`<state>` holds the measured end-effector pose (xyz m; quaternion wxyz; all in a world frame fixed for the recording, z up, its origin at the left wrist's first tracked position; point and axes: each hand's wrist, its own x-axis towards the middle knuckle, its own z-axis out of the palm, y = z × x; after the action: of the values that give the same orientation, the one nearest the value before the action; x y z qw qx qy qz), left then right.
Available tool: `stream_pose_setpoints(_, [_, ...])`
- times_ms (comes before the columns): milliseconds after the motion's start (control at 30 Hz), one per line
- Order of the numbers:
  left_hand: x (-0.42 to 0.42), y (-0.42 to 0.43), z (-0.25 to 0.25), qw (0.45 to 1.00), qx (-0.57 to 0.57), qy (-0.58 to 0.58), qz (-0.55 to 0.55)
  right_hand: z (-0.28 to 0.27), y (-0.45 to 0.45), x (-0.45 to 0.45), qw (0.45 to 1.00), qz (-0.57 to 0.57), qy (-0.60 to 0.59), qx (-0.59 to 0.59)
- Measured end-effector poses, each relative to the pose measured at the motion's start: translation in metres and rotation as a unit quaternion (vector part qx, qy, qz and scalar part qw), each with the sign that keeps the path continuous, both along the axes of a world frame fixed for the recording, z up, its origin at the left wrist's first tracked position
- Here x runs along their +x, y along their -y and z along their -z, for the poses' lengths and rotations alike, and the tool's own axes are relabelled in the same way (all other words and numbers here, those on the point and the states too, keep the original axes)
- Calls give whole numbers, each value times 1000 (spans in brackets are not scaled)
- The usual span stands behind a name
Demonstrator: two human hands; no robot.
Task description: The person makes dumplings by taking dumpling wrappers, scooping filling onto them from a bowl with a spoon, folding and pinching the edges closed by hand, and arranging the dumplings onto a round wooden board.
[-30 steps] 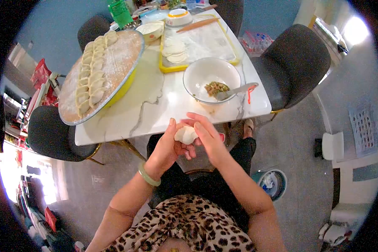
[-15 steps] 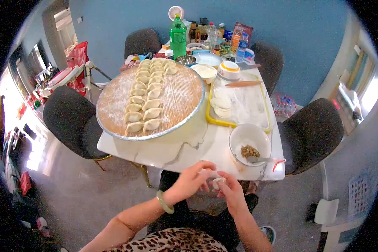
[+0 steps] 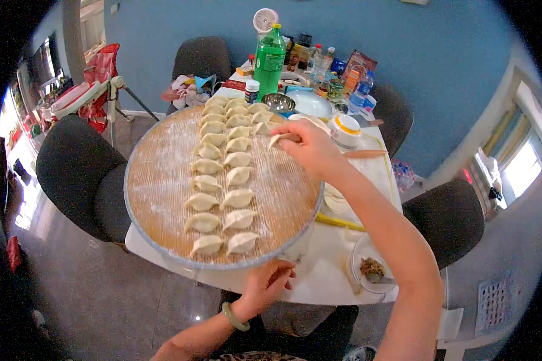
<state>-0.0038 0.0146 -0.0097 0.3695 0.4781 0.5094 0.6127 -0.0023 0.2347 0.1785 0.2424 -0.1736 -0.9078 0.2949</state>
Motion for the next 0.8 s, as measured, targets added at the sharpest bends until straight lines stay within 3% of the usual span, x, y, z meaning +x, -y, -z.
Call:
stream_pose_setpoints(100, [-3,3,-5,997,-17,73,23,12,-16,-32,998,-24,-2,57])
stream_pose_setpoints(533, [1,13,0,999,-20,-17,21,46,-30,-46,996,-16,-44,77])
stream_pose_setpoints(633, [1,15,-6,999,-35,-14,26,41,-31,-42,992,-37,-34,116])
stream_pose_setpoints(800, [0,21,-23,999,-38,24,17,-6,-66,-2,993,32,-97,53])
